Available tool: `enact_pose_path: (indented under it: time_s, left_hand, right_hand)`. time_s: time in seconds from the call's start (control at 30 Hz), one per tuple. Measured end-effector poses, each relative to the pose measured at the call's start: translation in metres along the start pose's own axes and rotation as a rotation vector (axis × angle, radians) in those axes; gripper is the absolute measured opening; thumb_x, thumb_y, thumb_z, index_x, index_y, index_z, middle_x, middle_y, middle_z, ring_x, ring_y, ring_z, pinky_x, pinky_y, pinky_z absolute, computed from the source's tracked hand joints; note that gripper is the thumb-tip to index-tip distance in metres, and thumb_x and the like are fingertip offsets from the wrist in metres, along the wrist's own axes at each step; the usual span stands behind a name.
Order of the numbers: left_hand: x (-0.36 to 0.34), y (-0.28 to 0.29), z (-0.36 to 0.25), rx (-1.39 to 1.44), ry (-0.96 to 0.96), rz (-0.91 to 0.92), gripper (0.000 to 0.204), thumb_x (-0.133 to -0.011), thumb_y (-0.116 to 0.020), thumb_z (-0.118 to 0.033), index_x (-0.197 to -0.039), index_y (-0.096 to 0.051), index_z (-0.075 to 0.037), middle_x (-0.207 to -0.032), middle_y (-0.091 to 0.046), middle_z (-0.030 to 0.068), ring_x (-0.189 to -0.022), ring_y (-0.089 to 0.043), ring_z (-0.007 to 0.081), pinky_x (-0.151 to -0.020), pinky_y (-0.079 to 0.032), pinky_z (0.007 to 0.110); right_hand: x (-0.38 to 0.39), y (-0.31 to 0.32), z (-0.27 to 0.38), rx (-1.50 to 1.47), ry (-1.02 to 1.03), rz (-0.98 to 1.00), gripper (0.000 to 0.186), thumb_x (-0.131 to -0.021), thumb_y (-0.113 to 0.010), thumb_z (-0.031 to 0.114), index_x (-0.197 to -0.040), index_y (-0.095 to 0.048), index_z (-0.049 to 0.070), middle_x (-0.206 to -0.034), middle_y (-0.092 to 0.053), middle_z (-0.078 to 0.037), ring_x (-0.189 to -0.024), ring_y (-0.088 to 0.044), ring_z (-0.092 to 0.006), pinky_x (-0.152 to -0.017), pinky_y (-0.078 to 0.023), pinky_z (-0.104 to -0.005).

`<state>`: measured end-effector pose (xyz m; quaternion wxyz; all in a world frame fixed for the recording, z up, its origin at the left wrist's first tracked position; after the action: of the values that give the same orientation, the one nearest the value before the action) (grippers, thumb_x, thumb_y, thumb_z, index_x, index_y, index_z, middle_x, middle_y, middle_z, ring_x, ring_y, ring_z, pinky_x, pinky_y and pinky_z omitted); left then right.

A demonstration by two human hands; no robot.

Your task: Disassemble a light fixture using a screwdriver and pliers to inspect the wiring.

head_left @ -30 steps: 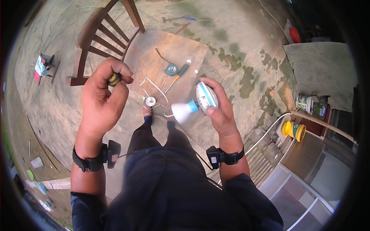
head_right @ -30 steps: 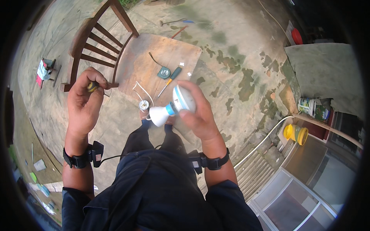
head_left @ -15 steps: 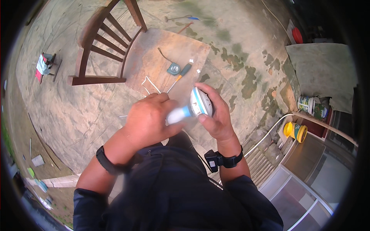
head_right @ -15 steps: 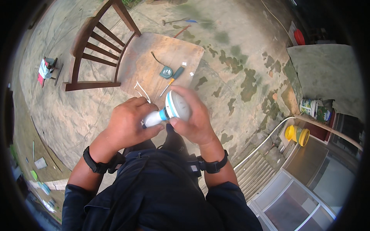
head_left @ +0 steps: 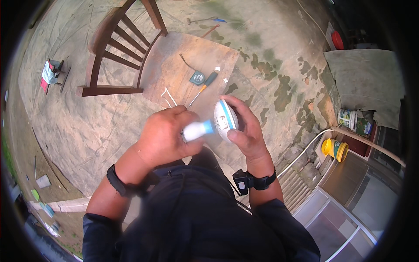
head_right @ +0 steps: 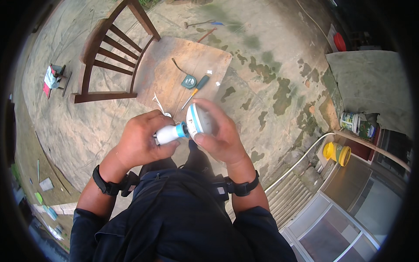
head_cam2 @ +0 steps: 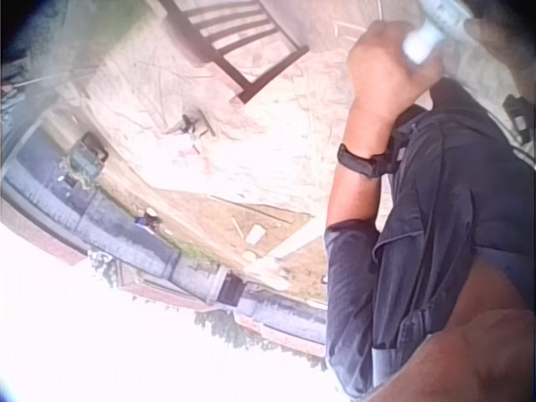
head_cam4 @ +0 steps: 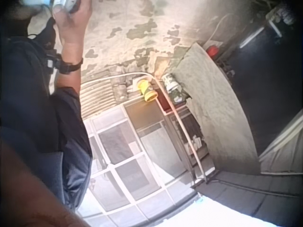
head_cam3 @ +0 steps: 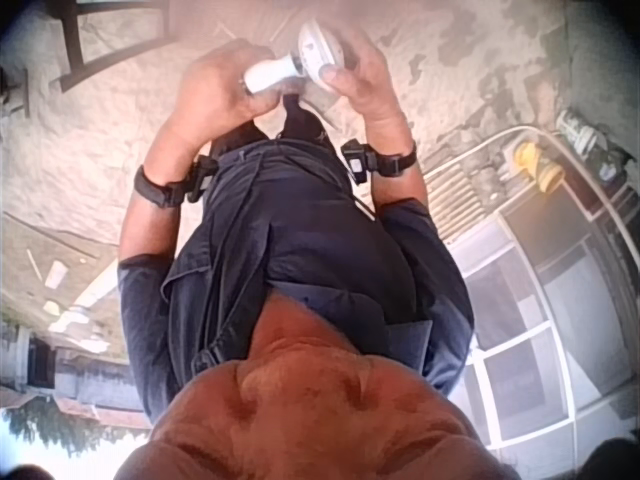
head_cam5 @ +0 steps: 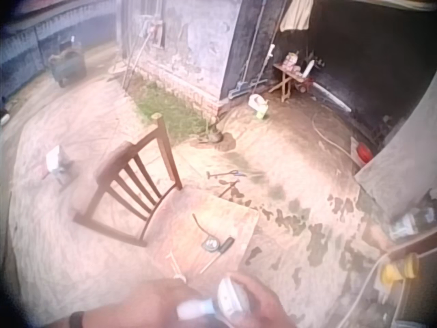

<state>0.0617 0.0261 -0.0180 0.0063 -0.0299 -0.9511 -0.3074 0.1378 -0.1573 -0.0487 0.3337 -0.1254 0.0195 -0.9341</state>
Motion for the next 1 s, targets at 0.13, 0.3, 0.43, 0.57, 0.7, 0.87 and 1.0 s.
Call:
enact_pose_path:
  time_s: [0.13, 0.3, 0.43, 0.57, 0.7, 0.87, 1.0]
  left_hand:
    - [0.001, 0.006, 0.003, 0.022, 0.004, -0.032, 0.035, -0.068, -0.081, -0.016, -0.100, -0.070, -0.006, -0.086, -0.065, 0.0122, -0.075, -0.067, 0.0343, -0.067, -0.055, 0.040]
    - [0.001, 0.012, 0.008, 0.015, 0.034, 0.029, 0.046, -0.068, -0.088, -0.023, -0.106, -0.070, -0.005, -0.096, -0.069, 0.0140, -0.082, -0.069, 0.0351, -0.071, -0.057, 0.039]
    - [-0.003, 0.026, 0.005, -0.220, 0.034, -0.067, 0.070, -0.063, -0.093, -0.042, -0.115, -0.069, -0.004, -0.111, -0.069, 0.0150, -0.093, -0.071, 0.0348, -0.078, -0.059, 0.040]
    - [-0.008, 0.036, -0.016, -0.249, -0.121, -0.126, 0.077, -0.061, -0.092, -0.046, -0.120, -0.067, -0.005, -0.116, -0.069, 0.0143, -0.099, -0.070, 0.0347, -0.081, -0.059, 0.040]
    - [-0.016, 0.027, -0.038, -0.271, -0.181, -0.060, 0.079, -0.061, -0.090, -0.046, -0.123, -0.065, -0.005, -0.115, -0.068, 0.0136, -0.099, -0.069, 0.0340, -0.080, -0.059, 0.040]
    - [-0.021, 0.017, -0.039, -0.280, -0.174, -0.034, 0.077, -0.065, -0.087, -0.041, -0.127, -0.062, -0.003, -0.109, -0.067, 0.0144, -0.093, -0.068, 0.0334, -0.078, -0.058, 0.041]
    - [-0.020, 0.015, -0.038, -0.284, -0.133, -0.005, 0.075, -0.066, -0.087, -0.038, -0.127, -0.061, -0.003, -0.108, -0.067, 0.0149, -0.093, -0.068, 0.0336, -0.078, -0.057, 0.041]
  right_hand:
    - [0.000, 0.000, 0.004, -0.094, -0.072, 0.063, 0.082, -0.075, -0.085, 0.028, -0.146, -0.051, 0.004, -0.125, -0.061, -0.008, -0.114, -0.060, -0.0171, -0.096, -0.049, -0.0328]
    - [0.000, 0.000, 0.012, -0.073, -0.155, 0.134, 0.087, -0.071, -0.090, 0.020, -0.147, -0.050, 0.007, -0.128, -0.060, -0.008, -0.117, -0.060, -0.0156, -0.095, -0.051, -0.0326]
    - [0.000, 0.003, 0.015, 0.000, -0.148, 0.091, 0.087, -0.070, -0.091, 0.018, -0.147, -0.050, 0.009, -0.131, -0.059, -0.006, -0.116, -0.061, -0.0174, -0.092, -0.054, -0.0331]
    - [-0.001, 0.000, 0.020, 0.116, -0.123, 0.090, 0.085, -0.070, -0.092, 0.017, -0.144, -0.052, 0.012, -0.134, -0.054, -0.007, -0.121, -0.059, -0.0198, -0.093, -0.055, -0.0358]
    - [-0.004, -0.005, 0.026, 0.193, -0.102, 0.113, 0.083, -0.070, -0.092, 0.020, -0.143, -0.053, 0.013, -0.138, -0.050, -0.008, -0.126, -0.055, -0.0217, -0.094, -0.055, -0.0385]
    - [-0.004, -0.011, 0.026, 0.197, -0.064, 0.092, 0.083, -0.070, -0.091, 0.027, -0.142, -0.054, 0.011, -0.138, -0.049, -0.008, -0.127, -0.053, -0.0237, -0.095, -0.055, -0.0410]
    - [-0.005, -0.009, 0.025, 0.215, -0.059, 0.095, 0.083, -0.069, -0.091, 0.026, -0.142, -0.054, 0.010, -0.137, -0.051, -0.008, -0.127, -0.054, -0.0240, -0.094, -0.055, -0.0411]
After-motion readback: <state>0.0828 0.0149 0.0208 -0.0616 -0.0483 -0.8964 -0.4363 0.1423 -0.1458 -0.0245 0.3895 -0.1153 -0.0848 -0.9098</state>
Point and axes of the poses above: each hand's wrist, its own x-axis away from the middle knuckle, its own y-axis out of the back of the hand, z = x × y, the point moved 6 cm from there along -x, towards the middle knuckle
